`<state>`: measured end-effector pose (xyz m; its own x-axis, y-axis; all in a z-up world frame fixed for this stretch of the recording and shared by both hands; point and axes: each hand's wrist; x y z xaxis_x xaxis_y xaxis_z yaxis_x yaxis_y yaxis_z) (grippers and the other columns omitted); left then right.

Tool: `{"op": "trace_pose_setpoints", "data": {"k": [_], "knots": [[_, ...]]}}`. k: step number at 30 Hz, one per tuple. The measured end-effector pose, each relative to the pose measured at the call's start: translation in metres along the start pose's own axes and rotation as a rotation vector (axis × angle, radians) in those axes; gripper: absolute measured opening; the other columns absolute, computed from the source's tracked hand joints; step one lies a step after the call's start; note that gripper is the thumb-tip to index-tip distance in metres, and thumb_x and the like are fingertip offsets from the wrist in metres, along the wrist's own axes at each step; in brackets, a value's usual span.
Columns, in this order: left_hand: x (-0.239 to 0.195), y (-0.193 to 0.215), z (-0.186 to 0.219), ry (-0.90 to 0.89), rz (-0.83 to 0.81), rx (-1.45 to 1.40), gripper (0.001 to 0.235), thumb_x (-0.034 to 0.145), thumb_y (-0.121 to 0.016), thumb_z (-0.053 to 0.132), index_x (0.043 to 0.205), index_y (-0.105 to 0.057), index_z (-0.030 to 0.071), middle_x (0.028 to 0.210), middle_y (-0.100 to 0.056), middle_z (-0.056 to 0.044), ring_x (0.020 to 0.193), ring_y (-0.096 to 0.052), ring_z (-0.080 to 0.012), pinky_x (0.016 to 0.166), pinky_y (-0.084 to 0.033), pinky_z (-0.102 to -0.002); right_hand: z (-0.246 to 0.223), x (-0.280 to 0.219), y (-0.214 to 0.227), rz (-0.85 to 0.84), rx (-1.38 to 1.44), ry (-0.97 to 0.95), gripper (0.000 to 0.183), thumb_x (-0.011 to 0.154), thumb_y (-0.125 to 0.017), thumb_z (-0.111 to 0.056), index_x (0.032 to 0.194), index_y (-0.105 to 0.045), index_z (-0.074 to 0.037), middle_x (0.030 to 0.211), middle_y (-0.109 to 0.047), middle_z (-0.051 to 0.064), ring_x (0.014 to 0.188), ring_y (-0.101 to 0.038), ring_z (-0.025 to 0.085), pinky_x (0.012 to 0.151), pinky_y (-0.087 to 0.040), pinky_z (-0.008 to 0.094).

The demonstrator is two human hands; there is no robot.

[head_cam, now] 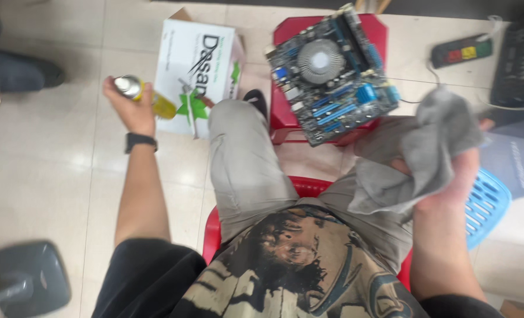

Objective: The person cleans a RAM stick with a cloth, then wipes a motherboard and a CPU fan. They spray the fan with a cleaning spray and wipe it down before placing it back onto the motherboard.

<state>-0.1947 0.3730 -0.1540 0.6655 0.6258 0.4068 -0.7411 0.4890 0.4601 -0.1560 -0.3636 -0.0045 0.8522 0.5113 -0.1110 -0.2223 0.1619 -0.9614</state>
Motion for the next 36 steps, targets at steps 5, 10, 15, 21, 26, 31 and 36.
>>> {"op": "trace_pose_setpoints", "data": {"k": [5, 10, 15, 21, 26, 31, 36], "knots": [[-0.024, -0.008, 0.019, 0.220, 0.059, 0.124, 0.087, 0.095, -0.107, 0.011, 0.155, -0.044, 0.007, 0.157, -0.060, -0.028, 0.143, -0.067, -0.0429, 0.118, -0.060, -0.051, 0.002, 0.000, -0.009, 0.220, -0.632, 0.129, 0.065, 0.100, -0.072, -0.070, 0.126, -0.074, -0.010, 0.105, -0.072, 0.011, 0.081, -0.062, 0.025, 0.058, -0.042, 0.040], [-0.030, -0.014, 0.012, 0.235, -0.033, 0.136, 0.093, 0.090, -0.108, 0.007, 0.156, -0.042, 0.002, 0.150, -0.068, -0.026, 0.134, -0.074, -0.0374, 0.113, -0.064, -0.045, 0.006, 0.002, -0.004, 0.163, -0.593, 0.099, 0.046, 0.116, -0.083, -0.036, 0.139, -0.076, 0.003, 0.124, -0.079, 0.023, 0.100, -0.074, 0.037, 0.074, -0.064, 0.057], [-0.031, -0.018, 0.051, 0.294, -0.103, 0.314, 0.120, 0.101, -0.110, 0.022, 0.175, -0.020, -0.002, 0.181, -0.035, -0.032, 0.167, -0.032, -0.0501, 0.140, -0.037, -0.058, 0.016, 0.006, -0.002, 0.054, -0.493, 0.099, 0.029, 0.122, -0.076, -0.018, 0.143, -0.076, 0.003, 0.120, -0.078, 0.027, 0.098, -0.075, 0.041, 0.081, -0.067, 0.068], [-0.065, -0.093, 0.229, -0.182, -0.039, 0.081, 0.085, 0.110, -0.095, 0.035, 0.167, -0.042, -0.001, 0.172, -0.048, -0.024, 0.164, -0.045, -0.0436, 0.141, -0.034, -0.056, 0.020, 0.007, 0.012, 0.381, -0.507, 0.169, 0.030, 0.117, -0.074, -0.028, 0.131, -0.077, -0.001, 0.105, -0.084, 0.020, 0.084, -0.082, 0.039, 0.072, -0.070, 0.063], [-0.084, -0.173, 0.353, -0.368, -0.659, 0.155, 0.125, 0.091, -0.085, 0.085, 0.172, -0.036, 0.004, 0.178, -0.048, -0.023, 0.167, -0.044, -0.0472, 0.141, -0.028, -0.069, 0.033, 0.014, 0.004, 0.307, -0.530, 0.129, 0.028, 0.112, -0.077, -0.029, 0.119, -0.073, -0.002, 0.090, -0.073, 0.011, 0.068, -0.071, 0.028, 0.055, -0.062, 0.044], [-0.086, -0.224, 0.340, -0.382, -0.843, 0.405, 0.136, 0.083, -0.096, 0.079, 0.174, -0.029, 0.004, 0.172, -0.055, -0.021, 0.166, -0.034, -0.0510, 0.137, -0.015, -0.076, 0.032, -0.002, 0.003, 0.244, -0.486, 0.159, 0.028, 0.112, -0.077, -0.022, 0.128, -0.071, 0.000, 0.106, -0.074, 0.015, 0.083, -0.071, 0.032, 0.061, -0.057, 0.051], [-0.084, -0.234, 0.325, -0.405, -0.835, 0.396, 0.122, 0.081, -0.097, 0.077, 0.168, -0.045, 0.009, 0.167, -0.064, -0.017, 0.164, -0.042, -0.0399, 0.139, -0.006, -0.069, 0.027, -0.018, 0.019, 0.326, -0.564, 0.230, 0.019, 0.112, -0.074, -0.024, 0.113, -0.077, -0.005, 0.097, -0.076, 0.011, 0.069, -0.068, 0.024, 0.049, -0.048, 0.037]]}}
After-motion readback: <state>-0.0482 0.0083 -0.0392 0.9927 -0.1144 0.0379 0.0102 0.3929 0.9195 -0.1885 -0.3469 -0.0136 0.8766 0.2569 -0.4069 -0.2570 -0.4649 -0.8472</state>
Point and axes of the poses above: each hand's wrist, its own x-axis towards the middle knuckle, its own y-axis out of the back of the hand, z = x × y
